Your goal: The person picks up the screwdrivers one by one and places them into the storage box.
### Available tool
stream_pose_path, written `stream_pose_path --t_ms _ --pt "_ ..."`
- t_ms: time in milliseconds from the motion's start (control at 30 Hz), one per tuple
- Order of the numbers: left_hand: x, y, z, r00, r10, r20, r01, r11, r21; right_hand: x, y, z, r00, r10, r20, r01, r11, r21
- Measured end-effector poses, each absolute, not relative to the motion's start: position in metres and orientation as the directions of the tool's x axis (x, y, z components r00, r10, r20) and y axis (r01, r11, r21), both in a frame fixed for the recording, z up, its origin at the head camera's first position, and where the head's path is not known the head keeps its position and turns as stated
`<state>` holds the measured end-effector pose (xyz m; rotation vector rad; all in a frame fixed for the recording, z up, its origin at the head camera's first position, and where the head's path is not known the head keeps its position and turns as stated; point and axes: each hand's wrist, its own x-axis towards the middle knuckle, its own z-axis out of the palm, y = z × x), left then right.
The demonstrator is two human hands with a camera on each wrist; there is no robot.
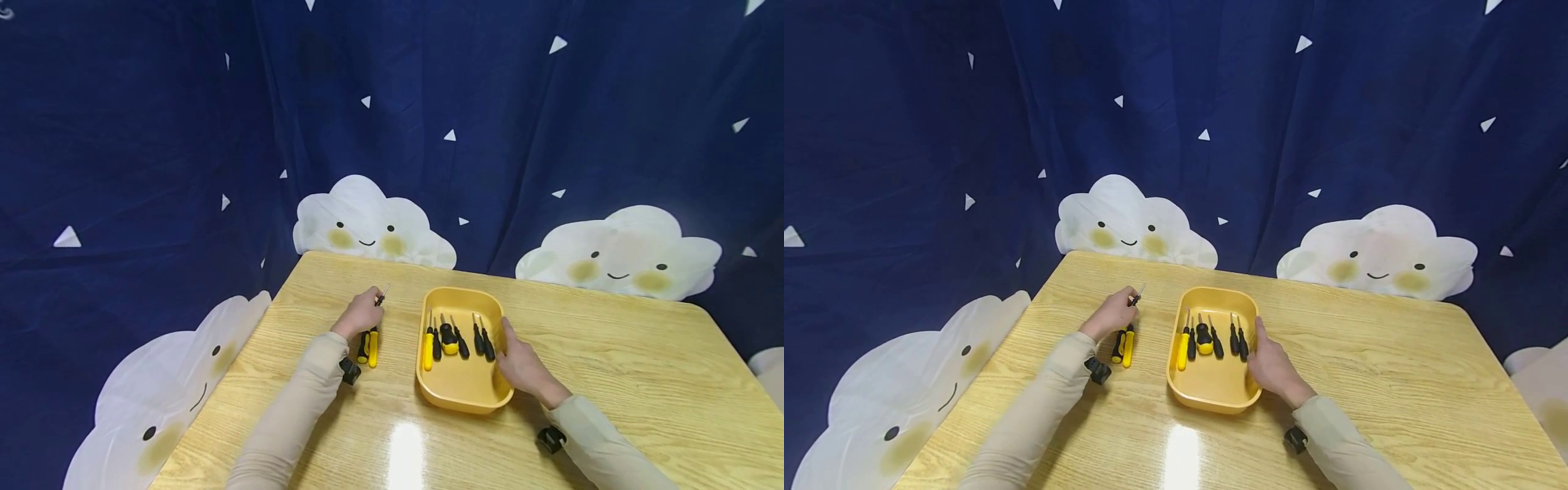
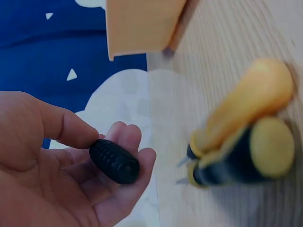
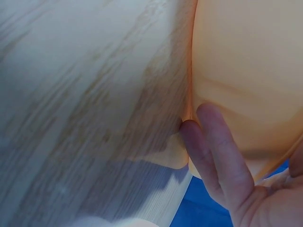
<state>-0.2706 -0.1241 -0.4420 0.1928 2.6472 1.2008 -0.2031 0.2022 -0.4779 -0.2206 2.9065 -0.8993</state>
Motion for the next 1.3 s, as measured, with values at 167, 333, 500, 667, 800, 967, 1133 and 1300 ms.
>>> stream_pose_path --t_ms 167,333,500,667,800,967,1133,1300 --pt "-0.27 -0.112 -0.44 -0.963 0.232 -0.138 0.041 0.629 0.776 -0.204 0.202 -0.478 -0.985 -0.16 -0.067 -0.093 0.814 -0.573" --pt "-0.272 -0.1 -0.441 -0.957 0.256 -0.136 0.042 0.584 0.811 -0.204 0.201 -0.478 -0.985 -0.158 -0.074 -0.087 0.813 -0.576" --pt "-0.271 -0.088 -0.44 -0.951 0.281 -0.13 0.027 0.494 0.869 -0.204 0.202 -0.478 -0.984 -0.164 -0.068 -0.095 0.811 -0.578" --pt "-0.27 -0.075 -0.44 -0.937 0.318 -0.148 -0.028 0.355 0.935 -0.204 0.202 -0.478 -0.984 -0.16 -0.075 -0.088 0.812 -0.577" --pt "-0.27 -0.066 -0.439 -0.929 0.335 -0.157 -0.043 0.324 0.945 -0.203 0.202 -0.479 -0.985 -0.161 -0.061 -0.099 0.819 -0.565" --pt "-0.27 -0.06 -0.439 -0.936 0.32 -0.149 -0.045 0.312 0.949 -0.202 0.201 -0.478 -0.985 -0.163 -0.057 -0.103 0.82 -0.563" --pt "-0.272 -0.055 -0.437 -0.942 0.295 -0.162 -0.085 0.258 0.962 -0.202 0.201 -0.477 -0.984 -0.156 -0.083 -0.08 0.81 -0.581" --pt "-0.274 -0.048 -0.431 -0.94 0.289 -0.18 -0.124 0.199 0.972 -0.202 0.201 -0.476 -0.984 -0.162 -0.069 -0.093 0.811 -0.577"
